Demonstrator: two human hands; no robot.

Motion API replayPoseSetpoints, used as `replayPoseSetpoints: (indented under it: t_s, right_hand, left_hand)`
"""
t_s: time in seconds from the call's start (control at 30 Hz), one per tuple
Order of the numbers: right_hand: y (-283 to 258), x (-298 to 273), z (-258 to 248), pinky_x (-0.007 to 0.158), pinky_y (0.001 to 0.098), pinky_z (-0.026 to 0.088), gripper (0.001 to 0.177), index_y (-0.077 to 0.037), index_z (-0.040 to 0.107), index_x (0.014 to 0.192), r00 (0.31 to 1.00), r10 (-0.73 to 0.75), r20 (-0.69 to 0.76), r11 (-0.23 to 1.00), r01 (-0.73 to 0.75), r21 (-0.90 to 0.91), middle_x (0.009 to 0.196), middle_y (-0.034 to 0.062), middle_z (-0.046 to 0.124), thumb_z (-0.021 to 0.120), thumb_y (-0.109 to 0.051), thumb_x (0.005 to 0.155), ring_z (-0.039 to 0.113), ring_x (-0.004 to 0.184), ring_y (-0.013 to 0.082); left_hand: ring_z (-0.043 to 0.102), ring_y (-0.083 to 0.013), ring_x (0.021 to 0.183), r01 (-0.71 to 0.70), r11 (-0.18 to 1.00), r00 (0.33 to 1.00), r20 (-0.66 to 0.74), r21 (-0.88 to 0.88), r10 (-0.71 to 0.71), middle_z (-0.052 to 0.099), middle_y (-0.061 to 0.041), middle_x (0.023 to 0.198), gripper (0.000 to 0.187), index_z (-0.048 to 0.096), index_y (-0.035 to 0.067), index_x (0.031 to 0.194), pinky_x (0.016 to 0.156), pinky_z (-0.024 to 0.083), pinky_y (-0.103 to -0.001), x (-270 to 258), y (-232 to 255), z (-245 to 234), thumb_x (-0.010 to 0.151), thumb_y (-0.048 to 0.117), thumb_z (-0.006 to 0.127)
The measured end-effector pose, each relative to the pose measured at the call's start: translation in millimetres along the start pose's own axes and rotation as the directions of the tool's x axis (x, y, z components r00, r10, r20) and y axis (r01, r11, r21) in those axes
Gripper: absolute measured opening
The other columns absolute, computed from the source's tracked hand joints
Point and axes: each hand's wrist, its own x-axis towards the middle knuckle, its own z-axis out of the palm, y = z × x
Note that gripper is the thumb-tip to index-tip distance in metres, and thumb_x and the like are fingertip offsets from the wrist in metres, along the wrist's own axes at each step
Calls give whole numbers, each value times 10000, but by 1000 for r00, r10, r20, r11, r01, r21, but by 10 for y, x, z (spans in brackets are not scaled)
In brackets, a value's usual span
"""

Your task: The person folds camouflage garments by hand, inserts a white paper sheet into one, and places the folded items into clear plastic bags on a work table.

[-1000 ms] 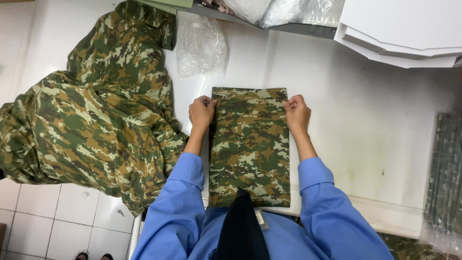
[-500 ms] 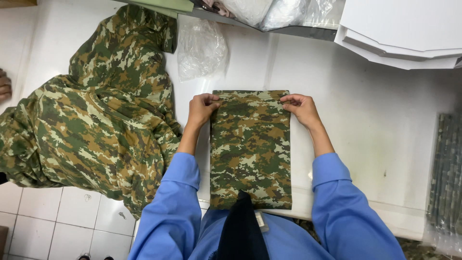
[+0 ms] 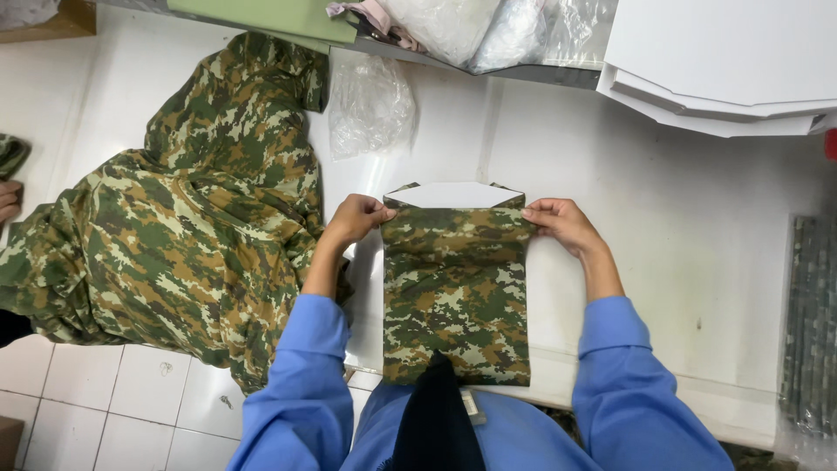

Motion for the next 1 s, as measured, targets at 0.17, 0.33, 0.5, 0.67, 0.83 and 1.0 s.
replayPoseSetpoints:
  t_s: [0.17,0.33,0.5,0.67,0.83,1.0]
  right_hand:
    - [545,541,-5,852,329,569,176,-122,788,1032,893,-351,-282,867,197,-458,1241,72,702,863,-214,902,710,1044,241]
    - [397,526,116,729,232,569,111,-237,795,1046,894,-245,-375,913,82,-400,887,-16,750,828,-251,941,727,817,90]
    - [373,463,163,685,275,547,138,-182,770,953,837,-255,-483,910,38,-414,791,-4,735,870,-206,861,714,729,116]
    - [399,454,90,766,293,574,374,-123,666,1142,835,-226,-502,934,39,-355,943,47,763,887,-149,842,738,829,142]
    - [559,394,-71,750,332,611,340,-94,711,1167,808,-222,-547,911,-28,-411,999,85,760,866,-117,865,750,874,191]
    - [458,9,-375,596,296,632,228,-51,775,1082,937,50,-346,911,-185,-368,874,109,722,814,-98,862,709,709,184]
  left_hand:
    - [748,-306,928,93,970,964,-264,225,-31,759,-40,867,109,811,198,930,840,550,-439,462,-120,229,911,304,798]
    - [760,-351,913,22,984,915,-400,177,52,737,-96,852,86,803,96,933,809,597,-449,395,-9,277,886,163,826]
    - [764,-335,886,-5,994,902,-428,108,52,763,-96,809,165,806,165,960,798,597,-431,382,43,357,813,147,878]
    - [748,-376,973,40,997,920,-392,60,-14,779,-134,885,181,813,153,958,840,588,-463,463,-23,333,797,174,891]
    - [761,-340,920,13,997,926,-378,70,15,782,-87,843,86,829,183,898,813,619,-432,643,55,588,822,196,865]
    - [763,-385,882,71,945,946,-323,320,38,769,-142,840,42,798,136,870,761,623,-491,1004,143,932,850,164,823]
